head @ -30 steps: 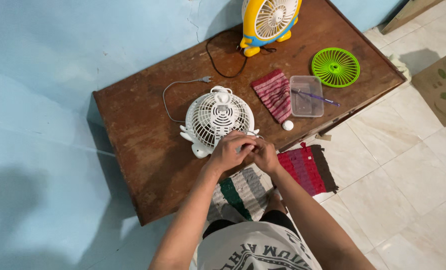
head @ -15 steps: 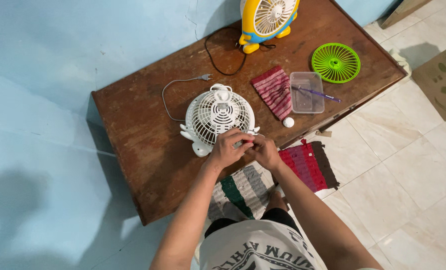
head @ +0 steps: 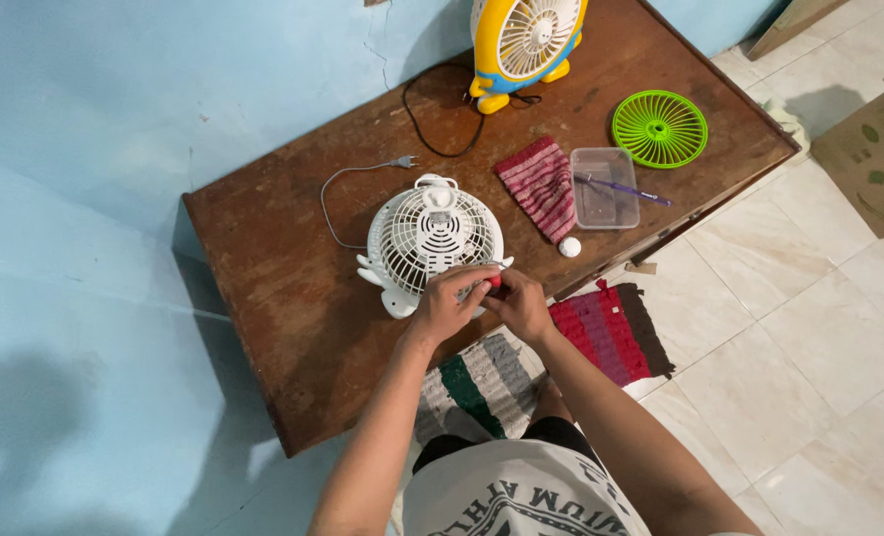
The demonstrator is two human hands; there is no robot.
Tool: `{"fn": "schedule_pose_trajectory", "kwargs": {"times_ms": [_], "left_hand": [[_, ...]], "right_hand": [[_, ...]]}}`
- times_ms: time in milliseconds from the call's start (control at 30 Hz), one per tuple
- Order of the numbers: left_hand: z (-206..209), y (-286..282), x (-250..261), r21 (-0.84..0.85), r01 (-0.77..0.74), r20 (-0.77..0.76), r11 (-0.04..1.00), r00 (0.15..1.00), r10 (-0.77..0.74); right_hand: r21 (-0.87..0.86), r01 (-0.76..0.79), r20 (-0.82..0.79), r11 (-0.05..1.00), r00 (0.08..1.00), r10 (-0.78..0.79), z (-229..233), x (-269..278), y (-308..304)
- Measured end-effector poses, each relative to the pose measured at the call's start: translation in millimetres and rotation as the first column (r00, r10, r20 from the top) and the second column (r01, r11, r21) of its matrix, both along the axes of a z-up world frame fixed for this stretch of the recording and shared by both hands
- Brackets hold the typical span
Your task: The person assembles a small white fan on a wooden table. They use a screwdriver to tighten screws on the fan base, attach a green fan guard, and secure a white cap on the rear of the fan.
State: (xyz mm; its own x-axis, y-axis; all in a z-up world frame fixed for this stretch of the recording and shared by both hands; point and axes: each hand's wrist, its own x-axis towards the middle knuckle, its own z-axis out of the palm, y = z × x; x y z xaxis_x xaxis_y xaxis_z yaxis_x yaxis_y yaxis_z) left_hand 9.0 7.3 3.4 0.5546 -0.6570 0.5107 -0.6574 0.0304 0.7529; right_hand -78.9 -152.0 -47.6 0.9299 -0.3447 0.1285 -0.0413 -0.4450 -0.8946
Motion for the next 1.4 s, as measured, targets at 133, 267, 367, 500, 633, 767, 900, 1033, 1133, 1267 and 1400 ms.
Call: {"fn": "schedule_pose_trajectory", "kwargs": {"times_ms": [133, 267, 367, 500, 633, 767, 900, 1033, 1133, 1267, 1400], "left_hand": [[-3, 6, -9, -0.049, -0.08, -0.356, 0.996, 0.933, 0.058], [-1, -4, -14, -0.004, -0.088, -0.803, 0.996, 0.594, 0.049], [2, -25, -15, -0.08, -0.02, -0.96, 0.997, 0.27, -0.071], [4, -65, -15, -0.108, 0.05, -0.99, 0.993, 0.09, -0.112], [-3, -105, -12, -0.154, 0.022, -0.973, 0.988, 0.17, -0.156], [-11, -142, -7, -0.157, -0.05, -0.951, 0.986, 0.278, -0.137], [-15, -170, -8, -0.082, 0.052, -0.897, 0.995, 0.431, -0.097], [-16, -205, -14, 0.02, 0.107, -0.776, 0.994, 0.629, -0.052], [-20, -224, -14, 0.027, 0.053, -0.762, 0.998, 0.648, -0.014], [-29, -230, -14, 0.046, -0.09, -0.847, 0.995, 0.524, 0.087], [-36, -227, -15, 0.038, -0.215, -0.876, 0.976, 0.463, 0.136]], "right_hand": [[0.13, 0.055, 0.071, 0.99, 0.995, -0.064, 23, -8, -3], [-0.083, 0.011, 0.229, 0.996, 0.973, 0.008, 60, -20, -21], [-0.341, -0.08, 0.301, 0.937, 0.935, 0.19, 83, -31, -38], [-0.455, -0.1, 0.305, 0.885, 0.916, 0.26, 95, -39, -56], [-0.465, -0.114, 0.324, 0.878, 0.901, 0.289, 96, -43, -88], [-0.236, -0.123, 0.339, 0.964, 0.919, 0.2, 91, -50, -124], [0.186, 0.193, 0.12, 0.963, 0.969, -0.217, 73, -35, -174], [0.429, 0.093, -0.037, 0.898, 0.996, -0.086, 47, -9, -237], [0.503, 0.032, 0.019, 0.864, 0.999, -0.047, 24, 6, -276], [0.34, 0.091, -0.133, 0.936, 0.99, -0.048, -5, 20, -317], [-0.215, -0.233, -0.201, 0.948, 0.961, 0.191, -39, 31, -340]]}}
